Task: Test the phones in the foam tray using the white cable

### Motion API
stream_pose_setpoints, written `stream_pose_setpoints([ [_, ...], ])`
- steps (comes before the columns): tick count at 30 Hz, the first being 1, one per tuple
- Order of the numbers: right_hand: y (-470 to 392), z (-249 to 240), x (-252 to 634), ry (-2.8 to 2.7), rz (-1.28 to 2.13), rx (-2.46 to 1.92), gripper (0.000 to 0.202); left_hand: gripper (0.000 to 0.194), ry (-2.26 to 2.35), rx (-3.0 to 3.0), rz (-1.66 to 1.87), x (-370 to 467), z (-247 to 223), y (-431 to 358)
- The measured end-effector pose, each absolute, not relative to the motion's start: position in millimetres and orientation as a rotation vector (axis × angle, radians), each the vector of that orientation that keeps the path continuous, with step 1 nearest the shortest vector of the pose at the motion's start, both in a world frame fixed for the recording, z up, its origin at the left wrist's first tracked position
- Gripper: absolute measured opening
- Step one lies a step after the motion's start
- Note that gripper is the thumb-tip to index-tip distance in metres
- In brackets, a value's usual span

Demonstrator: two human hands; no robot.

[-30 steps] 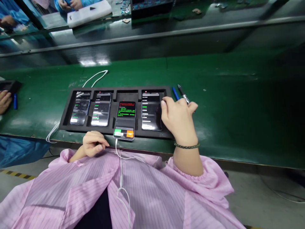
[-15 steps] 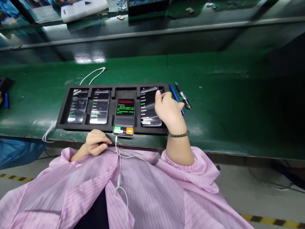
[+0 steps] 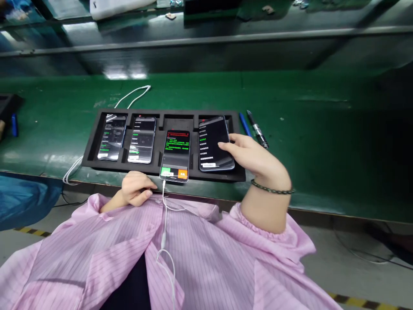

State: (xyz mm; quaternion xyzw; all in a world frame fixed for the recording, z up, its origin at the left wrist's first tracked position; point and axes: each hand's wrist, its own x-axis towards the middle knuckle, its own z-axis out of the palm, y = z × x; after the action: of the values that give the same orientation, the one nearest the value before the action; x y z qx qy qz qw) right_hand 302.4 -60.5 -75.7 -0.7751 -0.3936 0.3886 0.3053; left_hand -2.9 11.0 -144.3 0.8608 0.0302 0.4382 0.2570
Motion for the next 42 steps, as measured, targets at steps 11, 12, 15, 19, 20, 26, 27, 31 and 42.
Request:
stream_pose_setpoints([
  [11, -110, -55, 296, -1.076, 0.716, -2.359, 0.092, 0.041, 0.208, 2.732, 0.981, 2, -143, 7],
  [12, -117, -54, 297, -1.048, 0.641, -2.320, 0.093, 0.041, 0.213, 2.716, 0.988, 2, -143, 7],
  [15, -133, -55, 300, -0.996, 0.429, -2.179, 0.088, 0.037, 0.177, 2.566, 1.215, -1, -143, 8],
  [19, -138, -80, 303, -1.032, 0.330, -2.019, 0.082, 0.025, 0.210, 2.461, 1.269, -2, -137, 2],
  [20, -136, -88, 303, -1.044, 0.304, -2.002, 0.082, 0.027, 0.255, 2.479, 1.197, -1, -135, -1],
  [26, -122, -132, 295, -1.291, 0.015, -1.837, 0.067, 0.040, 0.713, 2.405, 0.776, 11, -129, -19],
  [27, -120, -136, 294, -1.301, -0.021, -1.836, 0.066, 0.041, 0.782, 2.362, 0.714, 12, -127, -20],
  [31, -119, -150, 291, -1.284, -0.087, -1.809, 0.067, 0.039, 0.948, 2.249, 0.458, 16, -114, -20],
  [42, -138, -150, 283, -1.377, -0.076, -1.752, 0.063, 0.042, 1.103, 2.211, 0.322, 31, -107, -20],
])
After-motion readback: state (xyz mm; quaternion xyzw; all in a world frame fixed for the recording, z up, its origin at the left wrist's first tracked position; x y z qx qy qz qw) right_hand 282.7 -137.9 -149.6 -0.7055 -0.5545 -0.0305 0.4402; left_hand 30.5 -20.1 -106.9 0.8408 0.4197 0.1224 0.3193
